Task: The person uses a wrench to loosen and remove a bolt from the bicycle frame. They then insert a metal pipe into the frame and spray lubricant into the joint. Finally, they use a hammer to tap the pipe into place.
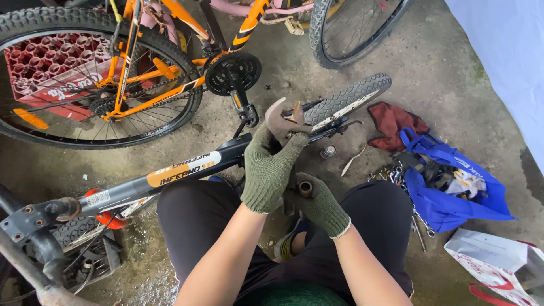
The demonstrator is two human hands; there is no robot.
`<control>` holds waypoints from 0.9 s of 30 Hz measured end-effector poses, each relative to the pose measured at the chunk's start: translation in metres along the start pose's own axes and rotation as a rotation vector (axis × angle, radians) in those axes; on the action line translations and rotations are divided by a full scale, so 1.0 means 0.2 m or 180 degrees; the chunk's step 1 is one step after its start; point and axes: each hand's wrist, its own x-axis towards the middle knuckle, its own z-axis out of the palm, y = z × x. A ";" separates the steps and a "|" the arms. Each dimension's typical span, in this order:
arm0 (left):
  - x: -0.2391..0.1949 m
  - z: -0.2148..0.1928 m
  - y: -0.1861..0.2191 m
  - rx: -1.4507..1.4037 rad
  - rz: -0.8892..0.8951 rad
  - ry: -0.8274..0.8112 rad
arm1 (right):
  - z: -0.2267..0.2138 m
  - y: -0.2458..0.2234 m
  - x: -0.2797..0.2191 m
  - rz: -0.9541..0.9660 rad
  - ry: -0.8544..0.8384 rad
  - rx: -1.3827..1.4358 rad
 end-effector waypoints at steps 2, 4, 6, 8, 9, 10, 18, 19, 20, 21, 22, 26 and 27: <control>-0.03 -0.03 0.20 -0.0089 0.0208 -0.0509 | 0.01 -0.25 -0.11 0.0138 0.0362 0.0177; -0.04 0.01 0.10 -0.0078 0.0305 -0.0310 | -0.06 0.01 0.00 -0.0292 -0.0083 0.0615; -0.07 0.03 0.03 -0.0063 0.0393 -0.0102 | -0.09 0.14 0.05 -0.0705 -0.0548 0.1048; -0.08 0.03 -0.02 -0.0329 -0.0064 -0.0335 | -0.09 0.14 0.05 -0.0757 -0.0436 0.0861; -0.09 0.04 0.01 -0.0329 -0.0068 -0.0329 | -0.08 0.17 0.05 -0.0754 -0.0442 0.0859; -0.10 0.05 0.04 -0.0106 -0.0242 -0.0327 | -0.08 0.21 0.06 -0.0575 -0.0519 0.0974; -0.08 0.07 -0.02 0.1008 -0.1080 -0.0171 | -0.05 0.34 0.07 -0.0674 -0.0339 0.0778; -0.10 0.06 0.00 0.0487 -0.0389 -0.0342 | -0.06 0.32 0.06 -0.0678 -0.0324 0.0790; -0.11 0.04 0.02 -0.0037 0.0302 -0.0503 | -0.07 0.30 0.04 -0.0682 -0.0309 0.0802; -0.11 0.06 0.00 -0.0041 0.0297 -0.0494 | -0.07 0.28 0.04 -0.0678 -0.0317 0.0796; -0.12 0.08 -0.02 0.0159 -0.0076 -0.0229 | -0.08 0.27 0.03 -0.0688 -0.0311 0.0809; -0.12 0.00 0.04 -0.0588 -0.0474 -0.0641 | -0.08 0.23 0.03 -0.0638 -0.0274 0.0744; -0.12 0.00 0.03 -0.0586 -0.0481 -0.0635 | -0.08 0.23 0.02 -0.0633 -0.0281 0.0746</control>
